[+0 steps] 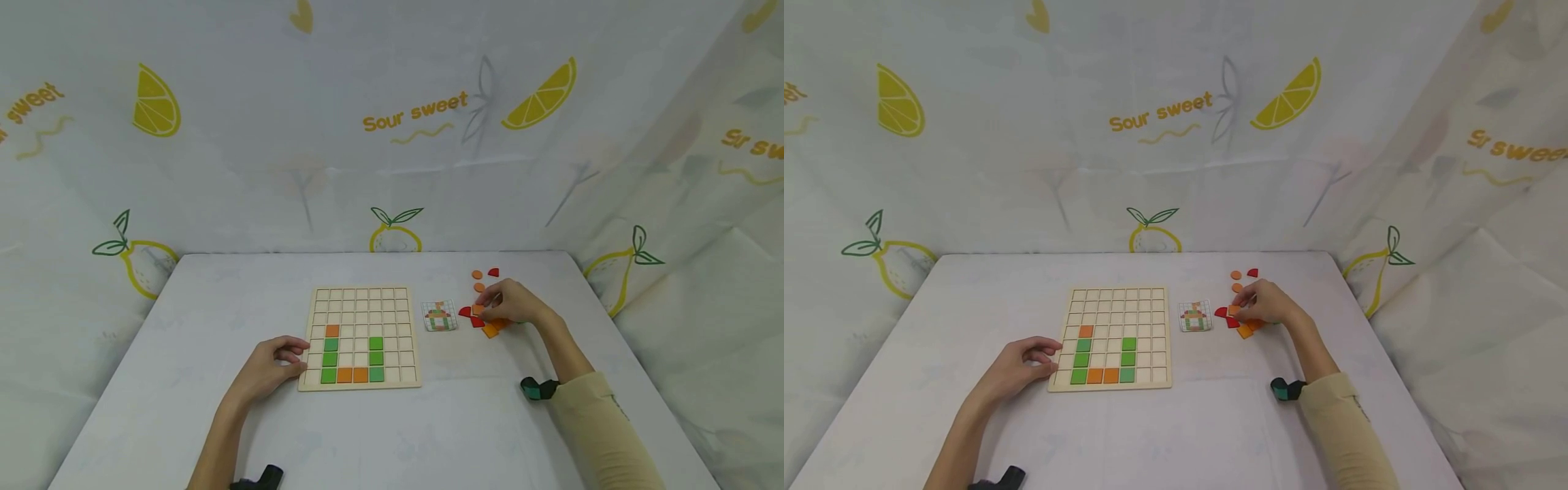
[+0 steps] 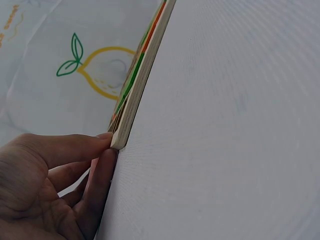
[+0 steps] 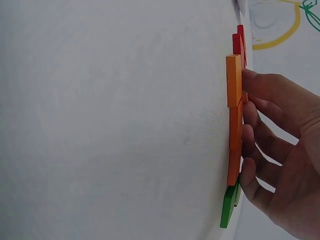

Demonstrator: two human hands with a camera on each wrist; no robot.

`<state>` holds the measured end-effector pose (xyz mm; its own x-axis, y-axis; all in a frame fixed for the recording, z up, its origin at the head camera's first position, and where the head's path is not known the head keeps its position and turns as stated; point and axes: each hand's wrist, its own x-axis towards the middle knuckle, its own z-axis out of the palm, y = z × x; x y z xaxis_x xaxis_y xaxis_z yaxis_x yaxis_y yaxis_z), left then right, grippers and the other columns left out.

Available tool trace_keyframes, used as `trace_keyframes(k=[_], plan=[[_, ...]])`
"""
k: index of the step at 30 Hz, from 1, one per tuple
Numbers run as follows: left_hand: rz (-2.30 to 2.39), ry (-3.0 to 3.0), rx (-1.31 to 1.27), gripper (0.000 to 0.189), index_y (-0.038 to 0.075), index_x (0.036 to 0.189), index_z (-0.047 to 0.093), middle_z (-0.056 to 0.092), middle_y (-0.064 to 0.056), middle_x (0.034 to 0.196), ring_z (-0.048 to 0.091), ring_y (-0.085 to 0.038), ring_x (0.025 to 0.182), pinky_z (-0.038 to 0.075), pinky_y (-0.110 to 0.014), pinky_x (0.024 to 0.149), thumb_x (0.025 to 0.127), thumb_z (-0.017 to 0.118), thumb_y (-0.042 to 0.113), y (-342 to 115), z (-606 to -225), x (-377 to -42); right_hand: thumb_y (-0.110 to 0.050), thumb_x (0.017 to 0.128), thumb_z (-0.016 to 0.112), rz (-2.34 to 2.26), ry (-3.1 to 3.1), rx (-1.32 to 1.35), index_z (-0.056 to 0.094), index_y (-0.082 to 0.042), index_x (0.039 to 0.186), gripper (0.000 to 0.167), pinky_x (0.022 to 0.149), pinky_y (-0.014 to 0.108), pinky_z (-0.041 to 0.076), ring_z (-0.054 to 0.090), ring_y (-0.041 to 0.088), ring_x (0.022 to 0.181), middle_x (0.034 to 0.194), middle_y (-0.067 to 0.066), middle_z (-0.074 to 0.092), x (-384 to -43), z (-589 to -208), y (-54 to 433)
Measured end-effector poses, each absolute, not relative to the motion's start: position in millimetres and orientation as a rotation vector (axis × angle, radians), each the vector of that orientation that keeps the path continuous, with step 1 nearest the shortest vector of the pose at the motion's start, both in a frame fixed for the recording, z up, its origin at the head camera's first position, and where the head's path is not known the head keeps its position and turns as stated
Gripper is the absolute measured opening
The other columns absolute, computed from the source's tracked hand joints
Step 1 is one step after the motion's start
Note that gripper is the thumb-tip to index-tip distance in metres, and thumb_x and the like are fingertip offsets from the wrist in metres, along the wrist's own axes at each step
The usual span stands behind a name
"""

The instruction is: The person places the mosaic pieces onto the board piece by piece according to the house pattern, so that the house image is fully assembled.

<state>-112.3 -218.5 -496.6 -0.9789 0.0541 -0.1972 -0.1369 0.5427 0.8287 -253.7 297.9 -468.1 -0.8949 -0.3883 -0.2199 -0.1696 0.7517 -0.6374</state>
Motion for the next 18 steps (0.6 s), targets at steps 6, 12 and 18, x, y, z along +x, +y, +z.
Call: trace_keyframes(k=[6,12,18], plan=[[1.406,2.589,-0.061,0.037,0.003,0.125,0.075,0.073,-0.009,0.110,0.063,-0.015,0.091,0.049,-0.022,0.078,0.089,0.084,0.008,-218,-496,-113,-0.021,0.090,0.088,-0.917,2.624,-0.426,0.079,-0.004,0.109,0.027,0.069,0.025,0.054,0.060,0.021,0.087,0.096,0.008,0.074,-253,-467,297],[1.417,2.580,-0.072,0.036,0.003,0.124,0.075,0.074,-0.010,0.110,0.063,-0.016,0.091,0.049,-0.022,0.078,0.089,0.083,0.007,-219,-496,-112,-0.019,0.091,0.087,-0.927,2.690,-0.509,0.079,-0.004,0.109,0.024,0.066,0.025,0.054,0.063,0.024,0.090,0.101,0.010,0.077,-249,-458,283],[1.428,2.577,-0.064,0.036,0.003,0.124,0.075,0.074,-0.010,0.110,0.064,-0.016,0.091,0.049,-0.021,0.078,0.090,0.083,0.006,-219,-497,-112,-0.016,0.094,0.081,-0.896,2.771,-0.624,0.080,-0.009,0.108,0.016,0.070,0.025,0.053,0.065,0.021,0.092,0.109,0.008,0.079,-243,-451,258]])
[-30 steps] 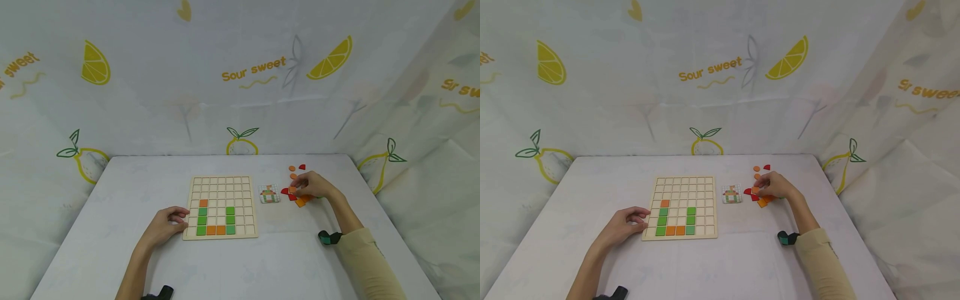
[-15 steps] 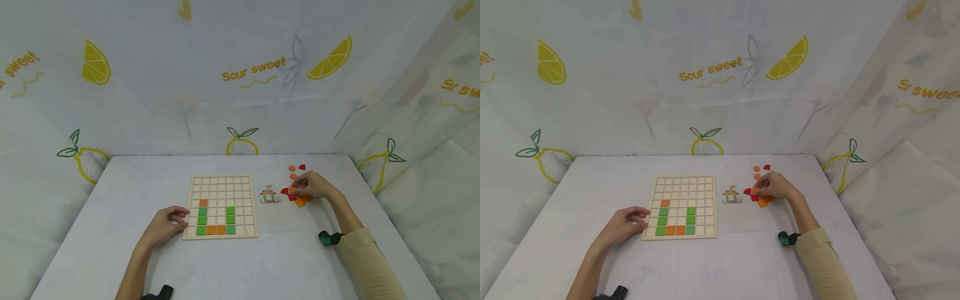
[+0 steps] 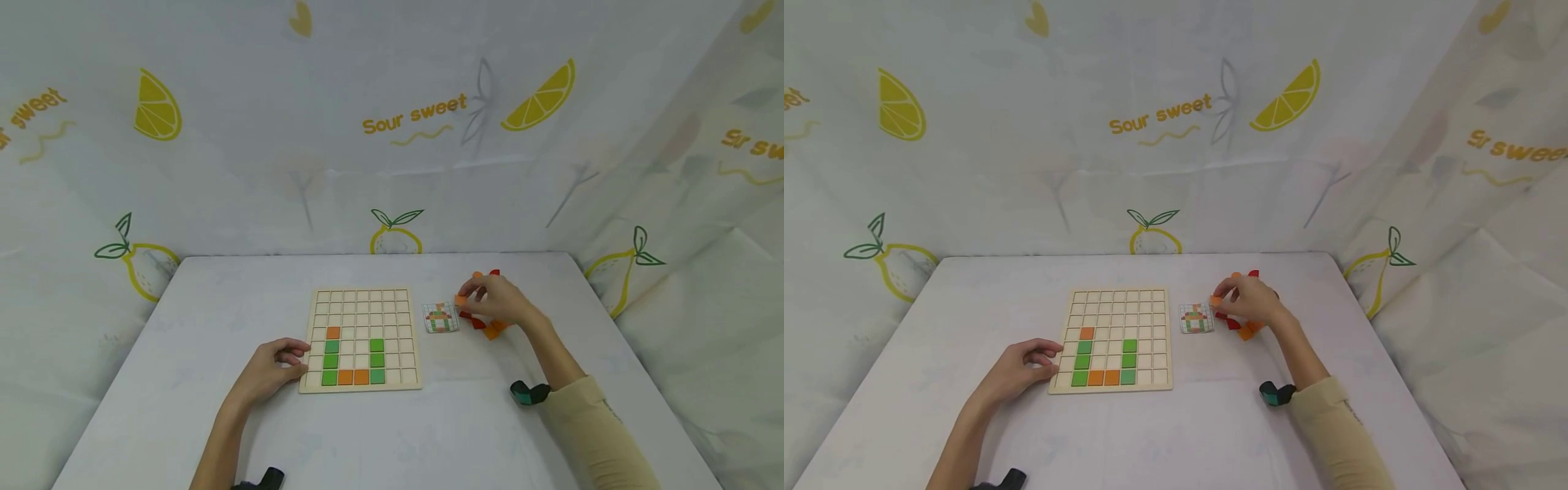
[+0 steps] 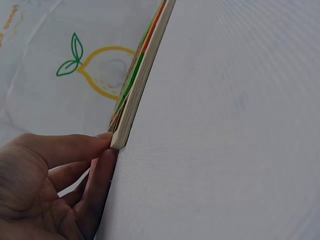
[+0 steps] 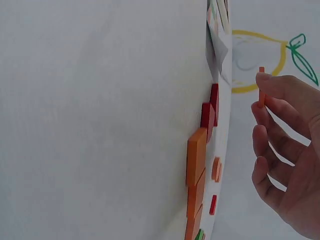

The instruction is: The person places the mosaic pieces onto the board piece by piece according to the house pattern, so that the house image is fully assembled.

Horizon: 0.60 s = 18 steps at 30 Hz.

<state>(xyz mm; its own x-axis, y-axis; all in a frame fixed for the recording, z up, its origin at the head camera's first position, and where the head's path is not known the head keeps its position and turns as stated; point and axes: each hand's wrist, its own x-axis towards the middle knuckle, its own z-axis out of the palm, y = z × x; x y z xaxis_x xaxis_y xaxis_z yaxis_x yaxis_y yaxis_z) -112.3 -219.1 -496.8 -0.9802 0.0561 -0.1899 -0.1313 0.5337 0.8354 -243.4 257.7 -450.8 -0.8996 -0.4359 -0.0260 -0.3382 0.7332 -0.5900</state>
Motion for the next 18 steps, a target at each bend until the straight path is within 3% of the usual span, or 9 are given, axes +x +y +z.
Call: trace_keyframes(k=[10,18], plan=[[1.424,2.579,-0.076,0.036,0.004,0.124,0.075,0.074,-0.010,0.110,0.064,-0.016,0.091,0.049,-0.022,0.078,0.090,0.083,0.006,-218,-497,-111,-0.022,0.092,0.085,-0.907,2.748,-0.734,0.080,-0.017,0.112,0.021,0.071,0.027,0.053,0.068,0.017,0.095,0.109,-0.002,0.080,-237,-442,210],[1.421,2.586,-0.072,0.036,0.004,0.124,0.075,0.074,-0.009,0.110,0.064,-0.015,0.091,0.049,-0.022,0.078,0.090,0.083,0.007,-218,-497,-111,-0.023,0.093,0.084,-0.968,2.653,-0.869,0.081,-0.014,0.114,0.023,0.071,0.024,0.051,0.066,0.014,0.093,0.112,0.000,0.081,-233,-437,173]])
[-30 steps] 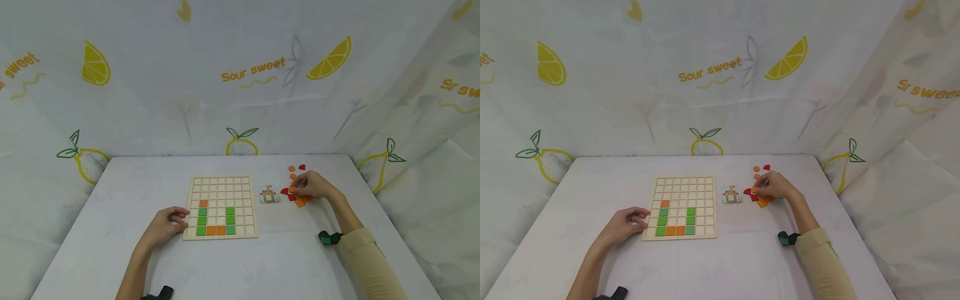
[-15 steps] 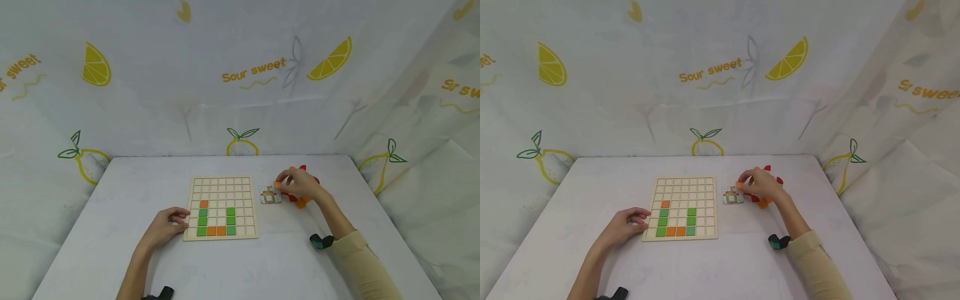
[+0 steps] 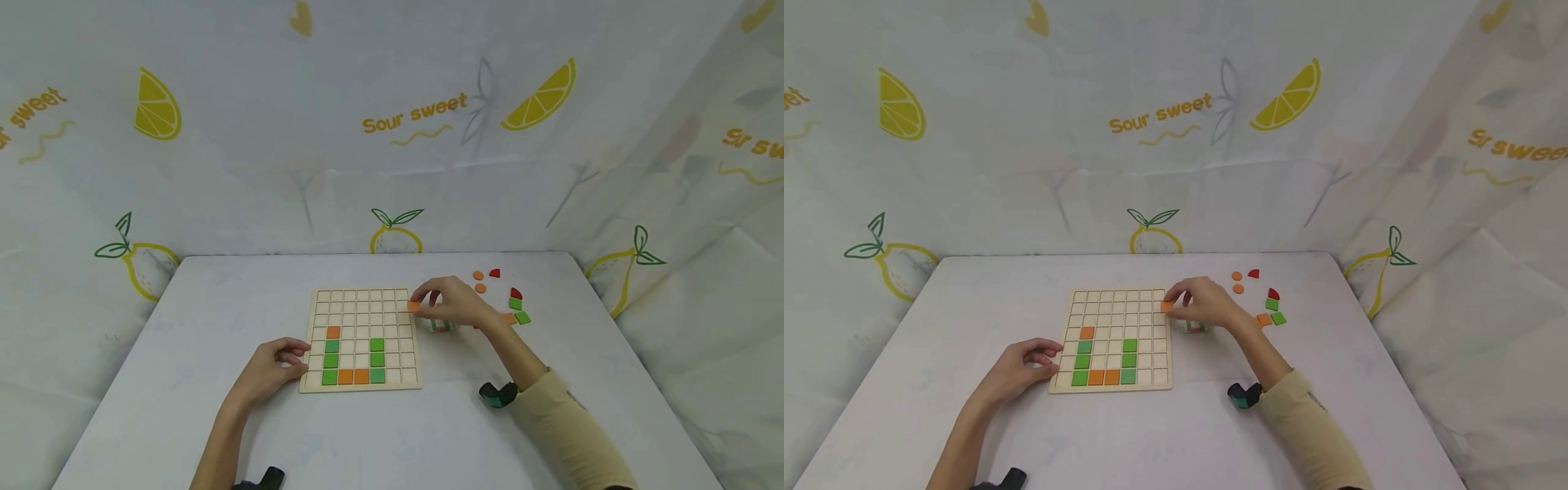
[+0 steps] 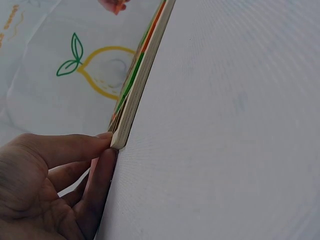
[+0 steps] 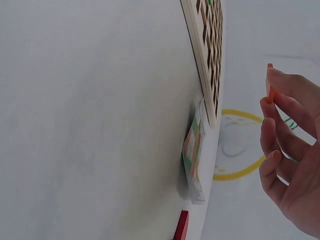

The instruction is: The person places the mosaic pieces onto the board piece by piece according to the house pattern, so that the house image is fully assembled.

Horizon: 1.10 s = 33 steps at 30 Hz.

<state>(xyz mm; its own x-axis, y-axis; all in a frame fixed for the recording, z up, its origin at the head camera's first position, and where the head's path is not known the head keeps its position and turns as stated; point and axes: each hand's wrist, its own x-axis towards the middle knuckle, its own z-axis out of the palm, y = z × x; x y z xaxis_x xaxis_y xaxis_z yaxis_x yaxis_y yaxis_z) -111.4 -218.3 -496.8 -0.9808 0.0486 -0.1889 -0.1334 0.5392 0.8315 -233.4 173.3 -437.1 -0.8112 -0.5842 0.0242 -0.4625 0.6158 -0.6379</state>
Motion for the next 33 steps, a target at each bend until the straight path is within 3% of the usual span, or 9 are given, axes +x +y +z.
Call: trace_keyframes(k=[12,26,33], plan=[[1.416,2.581,-0.085,0.036,0.003,0.125,0.075,0.074,-0.010,0.110,0.064,-0.016,0.092,0.049,-0.022,0.079,0.090,0.083,0.007,-219,-495,-110,-0.027,0.094,0.086,-1.003,2.552,-0.986,0.083,-0.016,0.113,0.022,0.084,0.025,0.054,0.069,0.008,0.090,0.114,-0.001,0.082,-240,-444,122],[1.424,2.580,-0.076,0.036,0.003,0.125,0.074,0.073,-0.010,0.110,0.064,-0.015,0.092,0.049,-0.022,0.078,0.090,0.083,0.007,-220,-497,-112,-0.022,0.091,0.088,-0.962,2.327,-1.041,0.082,-0.011,0.109,0.022,0.080,0.021,0.055,0.067,0.007,0.084,0.102,0.002,0.081,-248,-458,66],[1.422,2.575,-0.079,0.037,0.003,0.125,0.074,0.073,-0.009,0.110,0.063,-0.015,0.092,0.049,-0.022,0.078,0.089,0.084,0.008,-219,-497,-113,-0.022,0.091,0.089,-0.821,2.357,-0.969,0.080,-0.012,0.105,0.020,0.080,0.024,0.052,0.065,0.006,0.084,0.094,-0.003,0.076,-244,-462,49]])
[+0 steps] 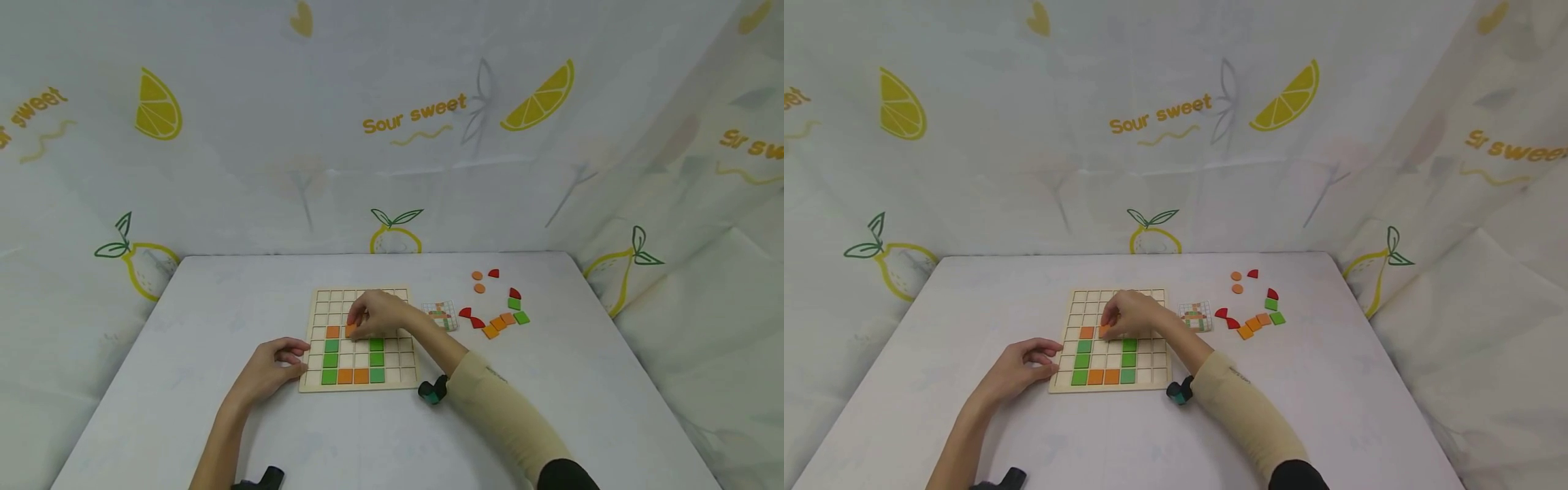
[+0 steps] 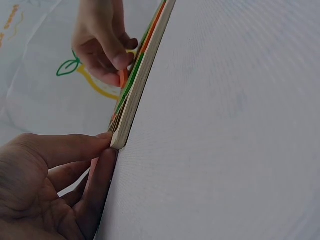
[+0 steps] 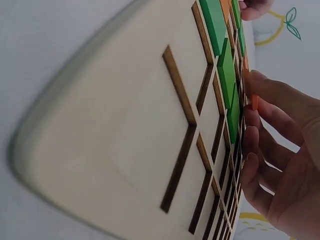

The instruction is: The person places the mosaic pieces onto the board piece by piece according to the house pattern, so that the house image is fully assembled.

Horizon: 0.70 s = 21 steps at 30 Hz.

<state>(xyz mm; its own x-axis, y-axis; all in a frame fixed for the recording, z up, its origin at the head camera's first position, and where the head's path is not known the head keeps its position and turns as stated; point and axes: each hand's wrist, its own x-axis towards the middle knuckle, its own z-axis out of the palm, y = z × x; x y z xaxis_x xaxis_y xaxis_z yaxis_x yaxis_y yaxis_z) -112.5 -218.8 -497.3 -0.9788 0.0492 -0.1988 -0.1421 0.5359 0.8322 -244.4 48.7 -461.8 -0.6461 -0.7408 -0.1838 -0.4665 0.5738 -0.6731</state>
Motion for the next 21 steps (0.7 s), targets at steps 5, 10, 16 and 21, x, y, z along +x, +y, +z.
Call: trace_keyframes(k=[5,10,16,21], plan=[[1.412,2.587,-0.074,0.036,0.004,0.125,0.075,0.074,-0.009,0.109,0.064,-0.015,0.091,0.049,-0.022,0.078,0.090,0.083,0.007,-219,-497,-113,-0.029,0.091,0.090,-0.698,2.447,-0.955,0.078,-0.018,0.101,0.019,0.079,0.026,0.050,0.064,0.007,0.085,0.091,-0.007,0.073,-240,-460,40],[1.415,2.579,-0.075,0.036,0.003,0.125,0.074,0.074,-0.009,0.110,0.064,-0.015,0.091,0.049,-0.022,0.078,0.090,0.083,0.007,-219,-497,-112,-0.036,0.090,0.090,-0.631,2.501,-0.926,0.076,-0.023,0.098,0.020,0.073,0.026,0.048,0.061,0.007,0.081,0.089,-0.009,0.069,-237,-462,36],[1.419,2.574,-0.075,0.037,0.003,0.125,0.074,0.074,-0.009,0.110,0.064,-0.015,0.091,0.049,-0.022,0.079,0.090,0.084,0.008,-219,-497,-112,-0.036,0.091,0.089,-0.626,2.527,-0.906,0.076,-0.022,0.098,0.021,0.072,0.026,0.048,0.061,0.007,0.079,0.087,-0.009,0.069,-234,-461,37],[1.417,2.575,-0.072,0.036,0.003,0.125,0.074,0.075,-0.009,0.110,0.064,-0.015,0.091,0.049,-0.022,0.079,0.090,0.084,0.007,-219,-496,-112,-0.035,0.091,0.089,-0.622,2.534,-0.902,0.076,-0.021,0.100,0.022,0.072,0.025,0.049,0.062,0.005,0.078,0.087,-0.009,0.071,-232,-459,37]])
